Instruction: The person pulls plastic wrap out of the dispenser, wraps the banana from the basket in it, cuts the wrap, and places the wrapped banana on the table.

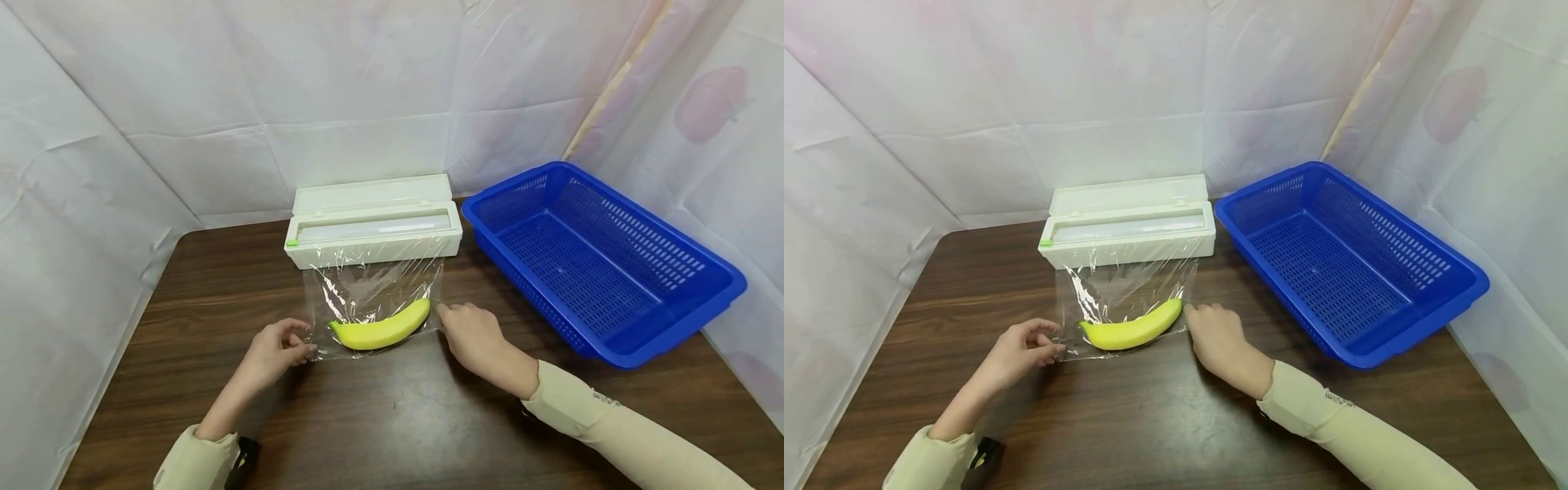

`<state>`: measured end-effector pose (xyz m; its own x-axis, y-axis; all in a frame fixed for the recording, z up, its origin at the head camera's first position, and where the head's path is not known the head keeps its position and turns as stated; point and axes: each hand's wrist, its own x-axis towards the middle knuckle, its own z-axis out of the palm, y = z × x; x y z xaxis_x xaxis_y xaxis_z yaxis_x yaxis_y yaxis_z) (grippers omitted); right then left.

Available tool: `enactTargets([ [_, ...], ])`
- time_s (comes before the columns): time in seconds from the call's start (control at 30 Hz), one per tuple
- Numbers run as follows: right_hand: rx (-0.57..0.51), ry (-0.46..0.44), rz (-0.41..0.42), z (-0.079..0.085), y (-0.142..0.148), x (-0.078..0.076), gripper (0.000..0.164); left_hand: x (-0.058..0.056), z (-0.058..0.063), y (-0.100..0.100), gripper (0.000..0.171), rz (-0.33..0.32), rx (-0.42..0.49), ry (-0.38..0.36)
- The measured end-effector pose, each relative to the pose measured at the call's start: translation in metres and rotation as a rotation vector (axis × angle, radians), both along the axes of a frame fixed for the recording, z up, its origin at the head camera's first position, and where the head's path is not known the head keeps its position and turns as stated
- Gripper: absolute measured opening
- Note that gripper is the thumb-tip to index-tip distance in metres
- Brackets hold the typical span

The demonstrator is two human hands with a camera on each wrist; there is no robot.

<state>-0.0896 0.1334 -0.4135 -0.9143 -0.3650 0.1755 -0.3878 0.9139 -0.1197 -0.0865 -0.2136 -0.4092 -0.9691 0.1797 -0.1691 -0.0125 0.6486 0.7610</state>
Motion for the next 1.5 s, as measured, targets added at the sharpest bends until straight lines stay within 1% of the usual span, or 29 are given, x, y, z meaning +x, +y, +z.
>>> enactTargets([
  [0.1, -0.033, 0.112, 0.03, 0.004, -0.004, -0.003, 0.018, -0.002, 0.004, 0.005, 0.042, 0.024, -0.03, 0.073],
  [0.2, -0.052, 0.164, 0.057, 0.008, -0.009, -0.007, 0.025, -0.005, 0.007, 0.012, 0.042, 0.033, -0.036, 0.127],
  [0.43, -0.045, 0.163, 0.112, 0.01, -0.021, -0.015, 0.014, -0.016, 0.01, 0.033, 0.033, 0.04, 0.017, 0.239],
  [0.57, -0.047, 0.227, 0.148, 0.006, -0.023, -0.02, 0.012, -0.023, 0.007, 0.045, 0.029, 0.038, 0.016, 0.319],
  [0.67, -0.059, 0.271, 0.18, 0.001, -0.024, -0.023, 0.01, -0.027, 0.004, 0.052, 0.027, 0.022, 0.004, 0.361],
  [0.77, -0.077, 0.284, 0.219, -0.002, -0.024, -0.027, 0.01, -0.029, 0.0, 0.057, 0.028, -0.028, 0.002, 0.376],
  [0.9, -0.09, 0.271, 0.276, -0.007, -0.024, -0.031, 0.008, -0.03, -0.006, 0.06, 0.025, -0.141, 0.002, 0.369],
  [1.0, -0.09, 0.264, 0.306, -0.01, -0.022, -0.032, 0.009, -0.03, -0.009, 0.059, 0.022, -0.211, -0.024, 0.378],
  [1.13, -0.094, 0.281, 0.345, -0.013, -0.02, -0.033, 0.01, -0.029, -0.011, 0.057, 0.021, -0.262, -0.053, 0.4],
  [1.2, -0.102, 0.287, 0.38, -0.015, -0.019, -0.035, 0.008, -0.028, -0.012, 0.055, 0.022, -0.295, -0.051, 0.417],
  [1.27, -0.105, 0.266, 0.422, -0.016, -0.016, -0.036, 0.008, -0.028, -0.013, 0.053, 0.024, -0.33, -0.051, 0.431],
  [1.3, -0.103, 0.252, 0.441, -0.015, -0.015, -0.037, 0.01, -0.028, -0.013, 0.051, 0.026, -0.349, -0.052, 0.437],
  [1.37, -0.107, 0.216, 0.479, -0.015, -0.012, -0.039, 0.02, -0.028, -0.014, 0.048, 0.033, -0.385, -0.061, 0.441],
  [1.43, -0.104, 0.175, 0.501, -0.014, -0.009, -0.04, 0.031, -0.028, -0.014, 0.045, 0.042, -0.417, -0.075, 0.439],
  [1.5, -0.101, 0.153, 0.518, -0.014, -0.006, -0.042, 0.037, -0.028, -0.014, 0.042, 0.05, -0.448, -0.087, 0.437],
])
